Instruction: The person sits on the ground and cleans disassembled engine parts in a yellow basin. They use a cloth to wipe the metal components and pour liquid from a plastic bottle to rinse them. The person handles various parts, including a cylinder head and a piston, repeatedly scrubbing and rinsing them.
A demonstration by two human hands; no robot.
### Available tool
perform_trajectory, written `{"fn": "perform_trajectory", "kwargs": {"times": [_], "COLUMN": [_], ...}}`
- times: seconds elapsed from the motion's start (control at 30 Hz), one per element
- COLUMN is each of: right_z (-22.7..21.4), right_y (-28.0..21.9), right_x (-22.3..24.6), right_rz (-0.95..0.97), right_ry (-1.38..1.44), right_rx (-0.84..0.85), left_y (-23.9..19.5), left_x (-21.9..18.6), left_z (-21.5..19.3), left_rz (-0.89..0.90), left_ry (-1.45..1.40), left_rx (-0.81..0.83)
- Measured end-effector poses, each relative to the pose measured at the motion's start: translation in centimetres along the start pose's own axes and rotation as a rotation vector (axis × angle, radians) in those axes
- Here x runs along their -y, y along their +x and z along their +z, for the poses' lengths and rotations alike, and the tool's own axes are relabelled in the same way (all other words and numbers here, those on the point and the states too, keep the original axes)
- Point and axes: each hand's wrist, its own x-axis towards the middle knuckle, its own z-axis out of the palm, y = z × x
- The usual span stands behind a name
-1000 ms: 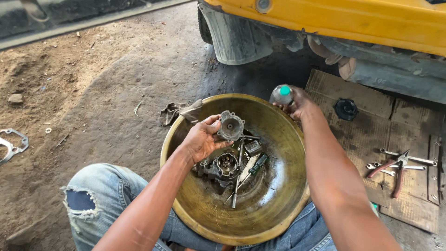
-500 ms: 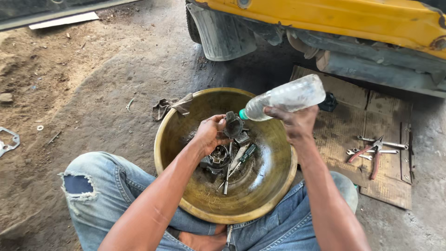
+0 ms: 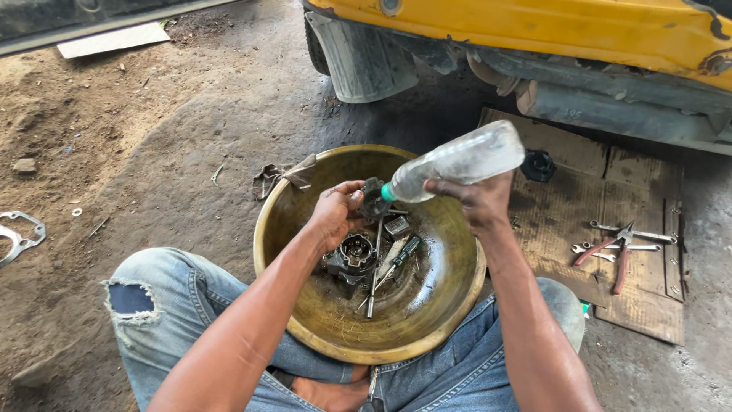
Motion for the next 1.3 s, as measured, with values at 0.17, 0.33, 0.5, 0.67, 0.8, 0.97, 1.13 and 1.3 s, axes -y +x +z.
{"fn": "perform_trajectory", "kwargs": {"times": [0.17,0.33,0.5,0.67,0.8,0.97,1.13,1.3], "right_z": [-0.2,-0.1,-0.1,0.0,0.5,0.4,0.7,0.0], "right_y": [-0.3,-0.8,-0.5,-0.7,-1.1,-1.2,-1.3,-0.6], "right_x": [0.2,0.3,0.3,0.5,0.8,1.0,0.4,-0.4], "right_rz": [-0.059,-0.09,-0.056,-0.027,-0.049,-0.058,-0.041,0.02], "right_ry": [-0.032,-0.11,-0.034,-0.025,0.038,0.009,0.101,0.183], "right_rx": [-0.054,0.01,0.008,-0.042,-0.049,-0.007,-0.055,-0.081], "left_y": [-0.6,-0.7,-0.8,-0.5,-0.5,0.8,2.7,1.2], "left_x": [-0.6,-0.8,-0.5,-0.1,0.0,1.1,3.6,2.5], "left_z": [0.4,1.0,1.3,0.9,1.5,0.9,-1.7,-0.3], "left_rz": [-0.011,0.033,0.071,0.1,0.038,-0.152,-0.206,-0.321], "left_ry": [0.036,0.071,0.171,0.136,0.084,-0.097,-0.309,-0.464], "left_rx": [-0.007,-0.032,-0.045,-0.036,-0.085,-0.229,0.092,0.404]}}
